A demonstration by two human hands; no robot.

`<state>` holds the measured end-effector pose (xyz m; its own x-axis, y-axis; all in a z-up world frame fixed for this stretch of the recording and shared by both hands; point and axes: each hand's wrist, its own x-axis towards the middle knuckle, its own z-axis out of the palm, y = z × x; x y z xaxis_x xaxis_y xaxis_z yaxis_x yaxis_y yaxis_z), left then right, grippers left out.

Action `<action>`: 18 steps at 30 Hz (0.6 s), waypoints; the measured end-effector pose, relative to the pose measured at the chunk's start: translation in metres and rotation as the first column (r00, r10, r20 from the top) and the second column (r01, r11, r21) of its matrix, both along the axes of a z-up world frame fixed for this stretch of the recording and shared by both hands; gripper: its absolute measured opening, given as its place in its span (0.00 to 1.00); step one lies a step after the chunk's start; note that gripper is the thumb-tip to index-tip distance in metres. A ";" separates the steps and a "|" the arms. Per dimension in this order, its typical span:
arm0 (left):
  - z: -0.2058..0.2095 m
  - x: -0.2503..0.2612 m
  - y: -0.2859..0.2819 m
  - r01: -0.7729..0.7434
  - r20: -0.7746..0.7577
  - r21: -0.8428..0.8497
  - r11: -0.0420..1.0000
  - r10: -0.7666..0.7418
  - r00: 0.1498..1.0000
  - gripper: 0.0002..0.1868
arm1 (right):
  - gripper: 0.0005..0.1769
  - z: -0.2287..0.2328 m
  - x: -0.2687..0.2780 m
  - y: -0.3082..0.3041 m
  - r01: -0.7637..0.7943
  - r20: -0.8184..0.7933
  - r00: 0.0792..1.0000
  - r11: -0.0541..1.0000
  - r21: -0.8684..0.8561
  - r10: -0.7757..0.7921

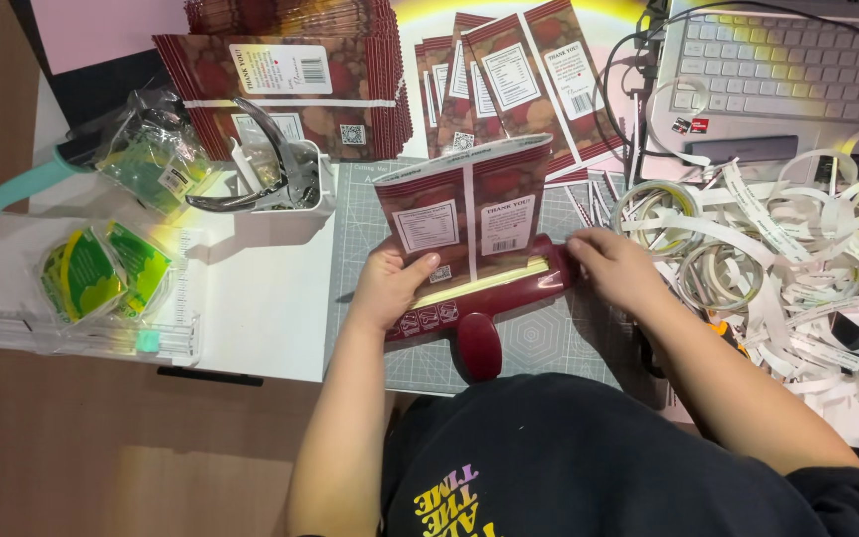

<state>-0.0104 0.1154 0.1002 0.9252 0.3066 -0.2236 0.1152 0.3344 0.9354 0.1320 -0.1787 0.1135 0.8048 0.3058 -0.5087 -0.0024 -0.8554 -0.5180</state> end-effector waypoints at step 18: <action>-0.001 0.003 -0.001 -0.020 -0.015 -0.032 0.999 0.019 1.000 0.14 | 0.14 -0.024 0.000 0.012 0.351 -0.339 0.906 0.899 0.263 -0.255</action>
